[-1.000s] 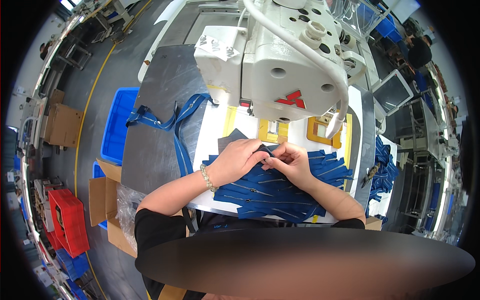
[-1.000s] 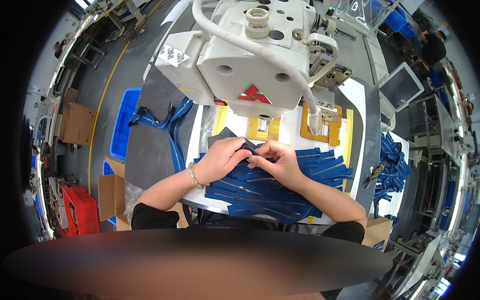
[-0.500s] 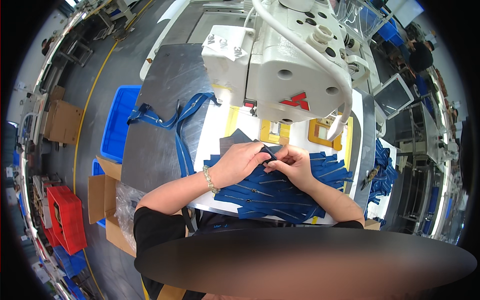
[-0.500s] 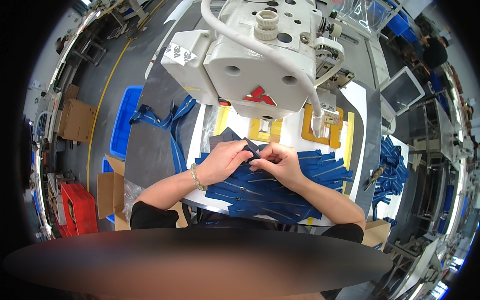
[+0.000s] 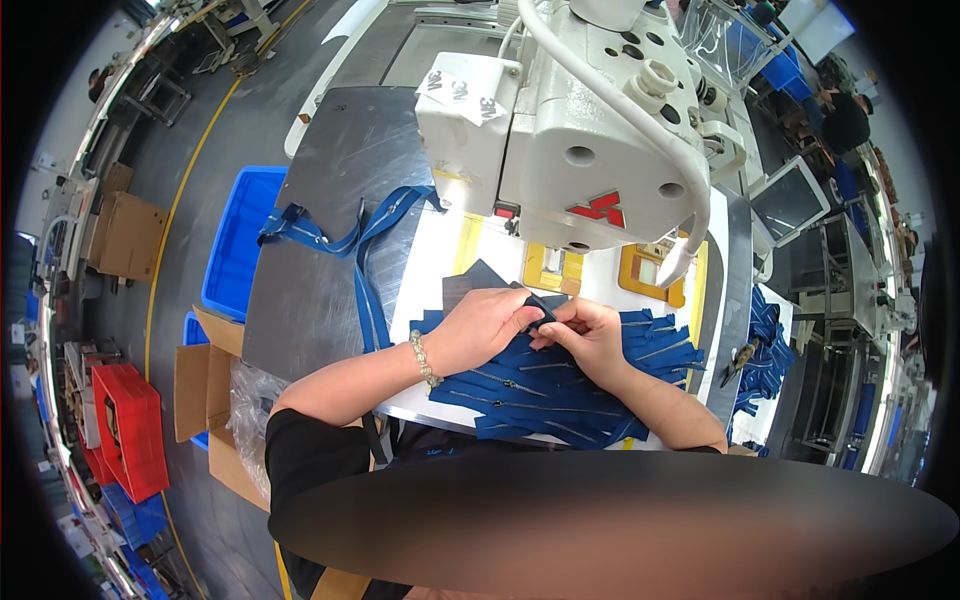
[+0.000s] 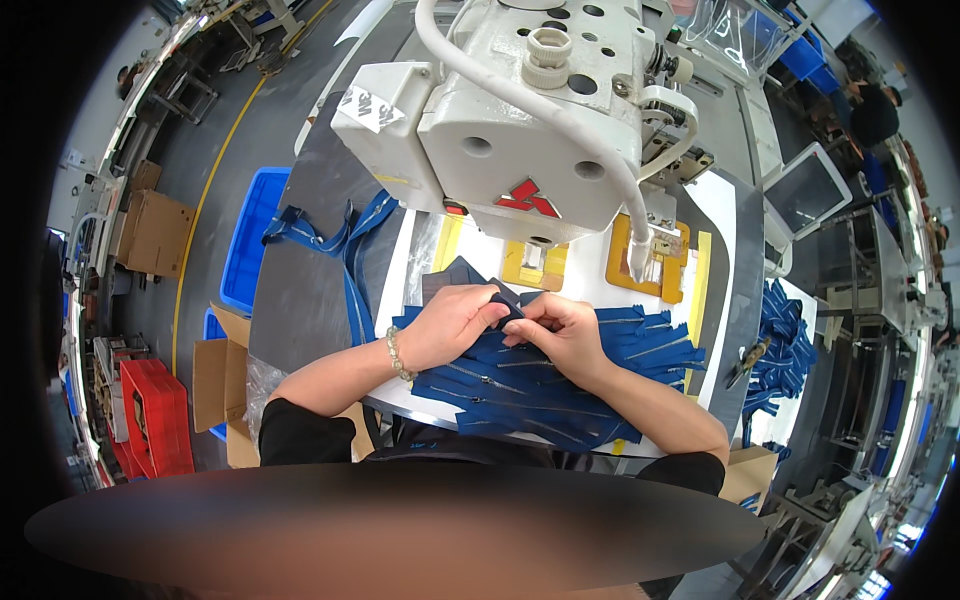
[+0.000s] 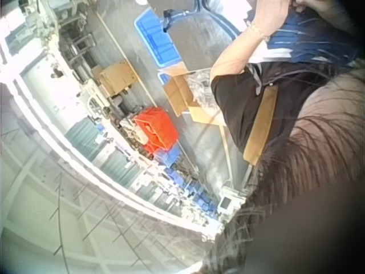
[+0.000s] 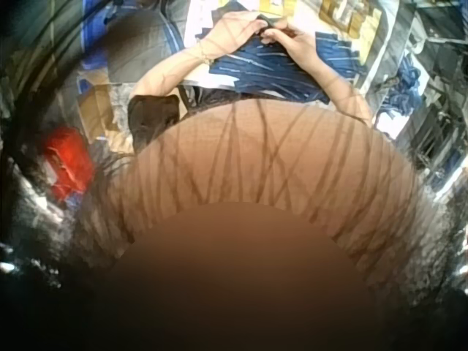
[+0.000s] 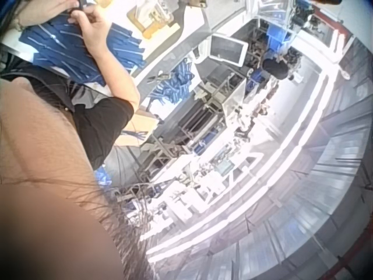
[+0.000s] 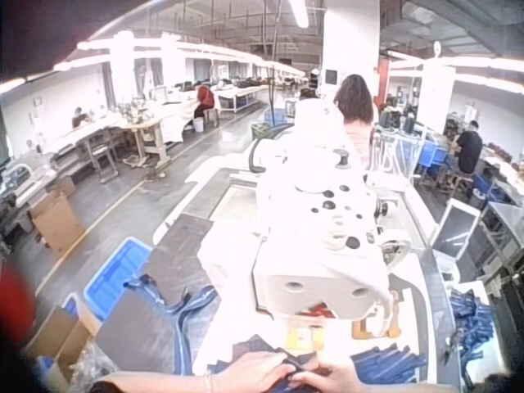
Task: The person is sewing zipper components onto blue fabric strips using an industrial sewing machine.
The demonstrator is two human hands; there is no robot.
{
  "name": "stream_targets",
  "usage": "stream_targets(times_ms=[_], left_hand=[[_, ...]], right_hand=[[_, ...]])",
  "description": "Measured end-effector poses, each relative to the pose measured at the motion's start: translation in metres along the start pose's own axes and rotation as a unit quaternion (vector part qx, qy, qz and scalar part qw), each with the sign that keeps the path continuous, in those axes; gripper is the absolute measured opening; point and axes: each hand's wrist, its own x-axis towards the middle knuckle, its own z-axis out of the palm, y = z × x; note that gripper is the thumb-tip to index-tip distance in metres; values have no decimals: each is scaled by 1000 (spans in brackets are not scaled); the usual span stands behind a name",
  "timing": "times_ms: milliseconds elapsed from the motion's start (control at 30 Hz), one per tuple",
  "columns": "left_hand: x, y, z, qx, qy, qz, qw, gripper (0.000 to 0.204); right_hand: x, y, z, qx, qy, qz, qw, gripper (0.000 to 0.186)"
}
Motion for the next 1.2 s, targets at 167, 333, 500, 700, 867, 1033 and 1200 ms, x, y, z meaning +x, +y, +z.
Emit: stream_targets(times_ms=[167, 333, 500, 700, 867, 1033, 1200], left_hand=[[0, -3, 1, 4, -1, 10, 1000, 32], [0, -3, 2, -3, -9, 2, 1000, 32], [0, -3, 0, -13, -7, -3, 1000, 31], [1, -3, 1, -33, -4, -9, 999, 29], [1, -2, -1, -21, -8, 6, 1000, 27], [0, -2, 0, -33, -13, 6, 999, 27], [-2, -5, 2, -38, -26, -7, 999, 28]], right_hand=[[0, -1, 1, -12, 0, -15, 1000, 10], [0, 0, 1, -45, -11, -25, 999, 11], [0, -5, 3, -54, -8, -18, 998, 11], [0, -6, 2, -53, -10, -10, 998, 11], [-1, -6, 1, -64, -16, -14, 998, 10], [-2, -4, 0, -63, -21, -13, 998, 10], [-1, -6, 1, -56, -26, -16, 998, 10]])
